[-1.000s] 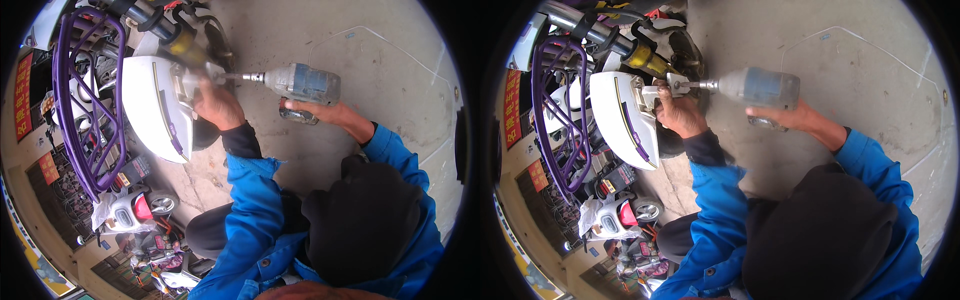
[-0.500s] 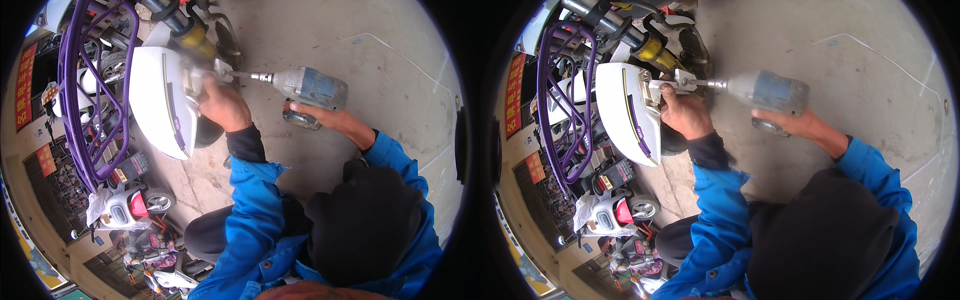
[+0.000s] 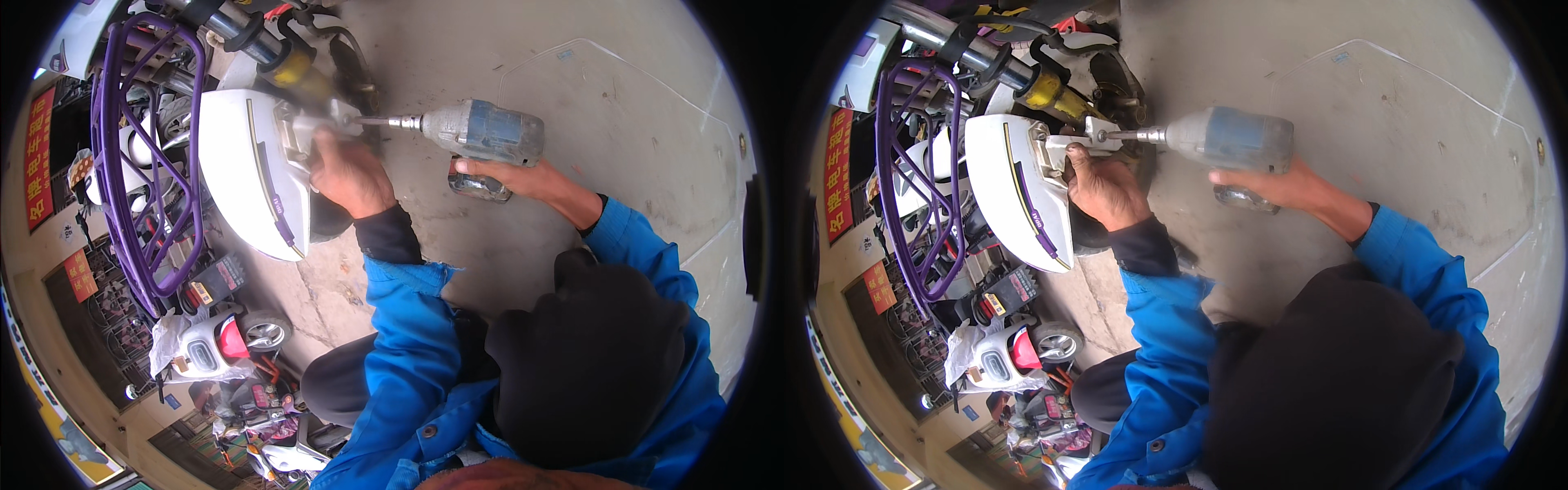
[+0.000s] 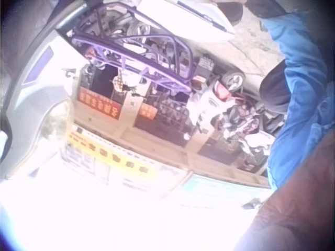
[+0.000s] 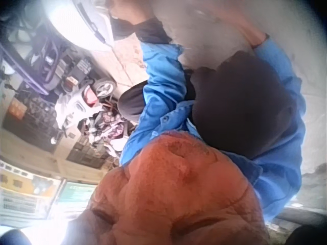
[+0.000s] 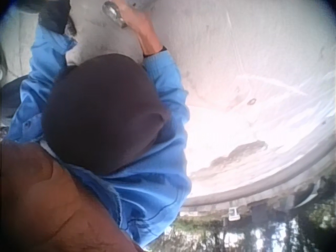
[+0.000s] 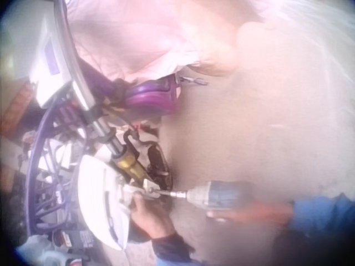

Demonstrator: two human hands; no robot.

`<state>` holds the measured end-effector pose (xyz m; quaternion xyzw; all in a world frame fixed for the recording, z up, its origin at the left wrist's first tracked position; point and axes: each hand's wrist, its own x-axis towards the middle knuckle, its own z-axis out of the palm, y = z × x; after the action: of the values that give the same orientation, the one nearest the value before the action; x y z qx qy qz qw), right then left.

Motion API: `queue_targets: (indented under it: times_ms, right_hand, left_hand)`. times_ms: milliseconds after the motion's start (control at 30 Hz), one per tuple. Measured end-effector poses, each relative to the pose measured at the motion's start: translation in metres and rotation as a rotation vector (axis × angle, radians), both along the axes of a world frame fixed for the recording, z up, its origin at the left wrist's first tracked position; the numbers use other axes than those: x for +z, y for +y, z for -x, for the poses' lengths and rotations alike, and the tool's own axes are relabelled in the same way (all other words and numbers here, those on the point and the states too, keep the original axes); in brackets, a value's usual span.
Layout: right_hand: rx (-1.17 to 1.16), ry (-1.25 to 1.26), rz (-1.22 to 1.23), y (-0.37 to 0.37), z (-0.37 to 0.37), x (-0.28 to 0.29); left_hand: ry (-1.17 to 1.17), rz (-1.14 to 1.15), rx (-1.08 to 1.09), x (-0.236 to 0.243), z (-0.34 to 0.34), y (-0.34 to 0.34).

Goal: The person uses a cordless impact wrench to remove bolts from the front wheel assembly of a white motorcycle. They then use a wrench to loosen additional fasteners and remove a metal bracket from the fork area.

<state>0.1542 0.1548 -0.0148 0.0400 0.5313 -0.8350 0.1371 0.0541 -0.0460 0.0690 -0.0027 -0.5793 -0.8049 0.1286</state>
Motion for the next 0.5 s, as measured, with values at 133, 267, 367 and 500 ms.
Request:
queue_targets:
  times_ms: [133,267,367,500]
  right_hand:
    - [0.022,-0.003,-0.008,0.001,-0.001,-0.001]
    - [-0.002,-0.021,0.076,-0.006,-0.005,-0.004]
    - [0.044,-0.07,0.129,-0.001,0.002,-0.005]
    - [0.031,-0.064,0.026,0.01,0.0,0.006]
  left_hand:
    - [0.0,-0.057,-0.184,0.013,-0.008,-0.005]
    - [-0.026,0.002,-0.086,0.009,-0.003,-0.005]
    - [-0.062,0.021,-0.058,0.013,-0.005,-0.007]
    - [-0.046,-0.032,-0.118,0.009,-0.005,0.002]
